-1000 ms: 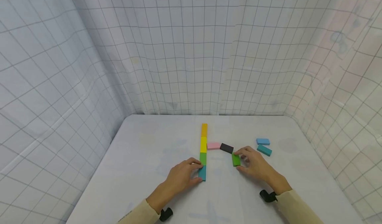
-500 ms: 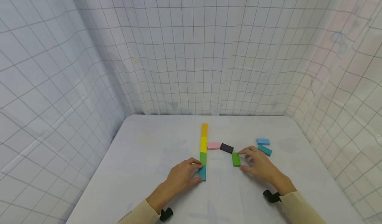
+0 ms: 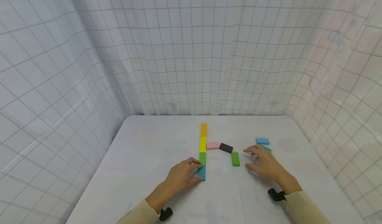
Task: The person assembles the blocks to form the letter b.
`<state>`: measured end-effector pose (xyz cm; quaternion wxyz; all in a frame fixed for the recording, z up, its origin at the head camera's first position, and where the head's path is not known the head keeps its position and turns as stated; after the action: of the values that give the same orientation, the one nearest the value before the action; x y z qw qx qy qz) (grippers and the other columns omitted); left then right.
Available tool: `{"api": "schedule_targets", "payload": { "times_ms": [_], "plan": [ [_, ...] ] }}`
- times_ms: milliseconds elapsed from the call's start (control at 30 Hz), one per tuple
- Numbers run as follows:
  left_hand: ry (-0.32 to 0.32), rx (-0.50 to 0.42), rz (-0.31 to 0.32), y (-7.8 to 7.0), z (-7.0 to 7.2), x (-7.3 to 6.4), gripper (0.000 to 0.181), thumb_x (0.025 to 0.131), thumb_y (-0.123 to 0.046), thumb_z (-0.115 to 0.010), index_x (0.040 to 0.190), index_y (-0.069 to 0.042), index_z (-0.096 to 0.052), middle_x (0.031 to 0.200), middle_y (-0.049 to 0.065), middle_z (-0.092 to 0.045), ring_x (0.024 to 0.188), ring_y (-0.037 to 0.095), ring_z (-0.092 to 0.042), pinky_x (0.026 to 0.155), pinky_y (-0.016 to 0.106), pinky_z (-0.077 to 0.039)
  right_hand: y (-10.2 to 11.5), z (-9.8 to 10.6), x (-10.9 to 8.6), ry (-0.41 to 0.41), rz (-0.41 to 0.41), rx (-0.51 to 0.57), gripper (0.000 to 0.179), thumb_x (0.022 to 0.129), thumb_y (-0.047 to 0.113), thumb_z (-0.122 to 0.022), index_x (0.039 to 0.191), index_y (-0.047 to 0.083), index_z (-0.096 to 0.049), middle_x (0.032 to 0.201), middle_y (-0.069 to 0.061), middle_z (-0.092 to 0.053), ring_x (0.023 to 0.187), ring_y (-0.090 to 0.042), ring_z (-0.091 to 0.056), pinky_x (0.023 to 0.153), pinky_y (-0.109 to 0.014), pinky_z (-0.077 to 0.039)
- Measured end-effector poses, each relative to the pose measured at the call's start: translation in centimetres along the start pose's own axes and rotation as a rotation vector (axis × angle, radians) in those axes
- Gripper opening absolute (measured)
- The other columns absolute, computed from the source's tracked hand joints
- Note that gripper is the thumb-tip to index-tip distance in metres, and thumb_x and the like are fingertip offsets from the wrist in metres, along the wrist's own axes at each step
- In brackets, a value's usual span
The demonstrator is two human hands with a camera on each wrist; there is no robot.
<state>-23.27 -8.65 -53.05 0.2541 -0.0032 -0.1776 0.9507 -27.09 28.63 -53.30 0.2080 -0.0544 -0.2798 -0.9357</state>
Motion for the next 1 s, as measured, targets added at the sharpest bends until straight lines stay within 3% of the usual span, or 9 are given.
{"api": "schedule_targets", "payload": {
  "times_ms": [133,400,600,800,1000],
  "plan": [
    [0.005,-0.011,0.005,0.1,0.0,0.0,0.052,0.099,-0.038,-0.096,0.144,-0.015,-0.083,0.149,-0.001,-0.077,0.132,0.023,-0.079,0.105,0.044,-0.07,-0.5,0.4,-0.2,-0.034,0.01,-0.035,0.052,0.094,0.012,-0.099,0.141,0.008,-0.078,0.141,-0.012,-0.075,0.121,-0.033,-0.077,0.097,-0.048,-0.07],
    [-0.001,-0.02,0.01,0.1,0.1,0.0,0.05,0.099,-0.038,-0.097,0.143,-0.016,-0.085,0.148,-0.002,-0.077,0.132,0.022,-0.079,0.103,0.044,-0.071,-1.5,1.1,-0.8,-0.082,-0.031,-0.099,0.048,0.095,0.017,-0.098,0.139,0.01,-0.08,0.147,-0.019,-0.075,0.139,-0.049,-0.067,0.113,-0.072,-0.058],
    [-0.003,-0.023,0.008,0.1,-0.1,-0.1,0.051,0.098,-0.038,-0.098,0.142,-0.016,-0.085,0.147,-0.002,-0.078,0.131,0.022,-0.08,0.102,0.043,-0.071,-2.3,1.9,-1.1,-0.111,-0.054,-0.13,0.049,0.095,0.019,-0.098,0.14,0.009,-0.081,0.146,-0.022,-0.074,0.132,-0.05,-0.066,0.108,-0.074,-0.056],
    [-0.011,-0.018,-0.001,0.2,-0.1,-0.1,0.052,0.099,-0.038,-0.097,0.143,-0.015,-0.084,0.148,-0.002,-0.077,0.132,0.022,-0.079,0.102,0.043,-0.071,-3.4,2.2,-1.2,-0.103,-0.077,-0.132,0.049,0.096,0.02,-0.098,0.14,0.007,-0.08,0.146,-0.028,-0.072,0.137,-0.06,-0.065,0.11,-0.081,-0.055],
    [-0.014,-0.018,0.001,0.2,0.1,0.0,0.052,0.098,-0.037,-0.097,0.143,-0.014,-0.084,0.148,-0.002,-0.078,0.132,0.022,-0.079,0.103,0.042,-0.071,-4.3,2.4,-1.3,-0.103,-0.101,-0.127,0.048,0.097,0.019,-0.097,0.14,0.007,-0.08,0.145,-0.032,-0.07,0.136,-0.061,-0.063,0.109,-0.08,-0.057]
  ]
}}
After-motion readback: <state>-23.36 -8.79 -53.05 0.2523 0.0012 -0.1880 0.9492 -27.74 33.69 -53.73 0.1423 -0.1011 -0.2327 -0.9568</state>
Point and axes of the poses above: each hand's wrist, its own x-axis towards the middle knuckle, its own z-axis out of the back of the hand, y = z × x, the point moved 3 cm from there along x, towards the middle knuckle
